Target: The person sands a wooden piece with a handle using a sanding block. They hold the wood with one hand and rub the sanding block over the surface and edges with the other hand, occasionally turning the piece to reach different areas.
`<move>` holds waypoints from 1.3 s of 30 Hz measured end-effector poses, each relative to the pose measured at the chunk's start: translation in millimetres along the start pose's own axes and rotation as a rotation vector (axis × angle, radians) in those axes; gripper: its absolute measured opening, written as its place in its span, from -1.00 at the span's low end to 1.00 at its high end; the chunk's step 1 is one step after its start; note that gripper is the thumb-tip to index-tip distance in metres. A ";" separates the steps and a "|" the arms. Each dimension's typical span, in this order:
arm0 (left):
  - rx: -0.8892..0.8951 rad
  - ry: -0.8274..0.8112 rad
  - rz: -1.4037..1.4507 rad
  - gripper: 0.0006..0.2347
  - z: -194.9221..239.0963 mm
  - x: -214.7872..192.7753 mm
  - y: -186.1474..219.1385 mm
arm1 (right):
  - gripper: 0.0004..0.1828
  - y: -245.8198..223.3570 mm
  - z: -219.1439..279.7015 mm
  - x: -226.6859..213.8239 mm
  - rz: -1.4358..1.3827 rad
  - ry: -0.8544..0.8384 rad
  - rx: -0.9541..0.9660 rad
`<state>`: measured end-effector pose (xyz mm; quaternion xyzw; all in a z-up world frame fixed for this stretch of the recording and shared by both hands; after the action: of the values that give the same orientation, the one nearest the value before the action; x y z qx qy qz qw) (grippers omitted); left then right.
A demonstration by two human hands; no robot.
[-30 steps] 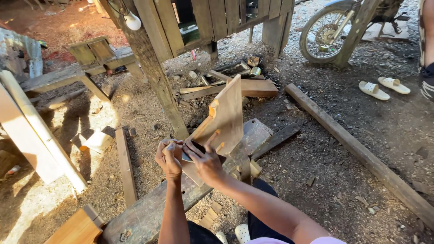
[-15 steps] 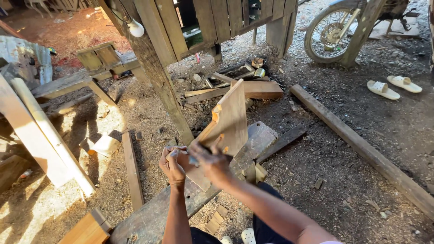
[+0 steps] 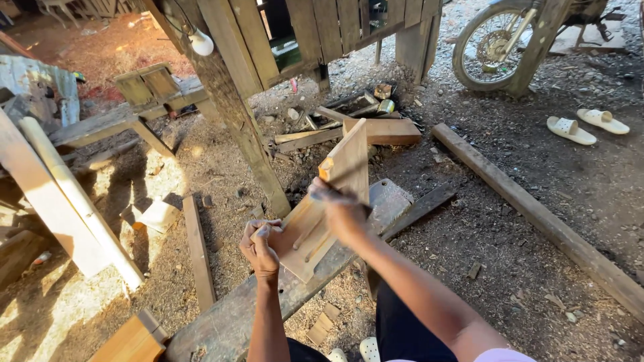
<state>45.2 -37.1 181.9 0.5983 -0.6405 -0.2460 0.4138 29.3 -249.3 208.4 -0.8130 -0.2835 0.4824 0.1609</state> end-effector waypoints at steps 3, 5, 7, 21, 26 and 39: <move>0.011 -0.002 -0.024 -0.81 2.5 3.0 3.7 | -0.46 30.0 -7.8 -3.0 -0.139 -0.095 0.167; -0.020 0.020 -0.085 -0.81 1.9 1.9 2.2 | -0.59 34.4 -13.1 -13.8 -0.252 -0.243 0.419; -0.023 0.029 -0.095 -0.82 1.5 -1.1 -3.2 | -0.60 48.7 -18.6 -24.9 -0.780 -0.322 0.655; 0.015 0.025 0.001 -0.83 5.3 4.4 -6.5 | -0.56 62.0 -11.8 -43.1 -1.254 -0.398 0.589; 0.098 0.071 -0.029 -0.79 2.8 1.0 -22.9 | -0.65 73.5 2.0 2.8 -0.686 -0.153 0.196; 0.070 0.078 -0.029 -0.76 -2.3 9.0 -23.0 | -0.15 -28.7 -4.5 0.7 0.365 -0.059 -0.384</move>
<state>60.5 -49.2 166.7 0.6307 -0.6236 -0.2057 0.4136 24.7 -226.3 225.5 -0.8520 -0.2231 0.4642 -0.0941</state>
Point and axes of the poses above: each hand's wrist, its own z-axis away from the middle knuckle, its own x-axis out of the palm, y = z × x, the point moved 2 cm from there along -z, towards the middle knuckle, and after that the axes turned 4 degrees about x, right-handed, at the moved point
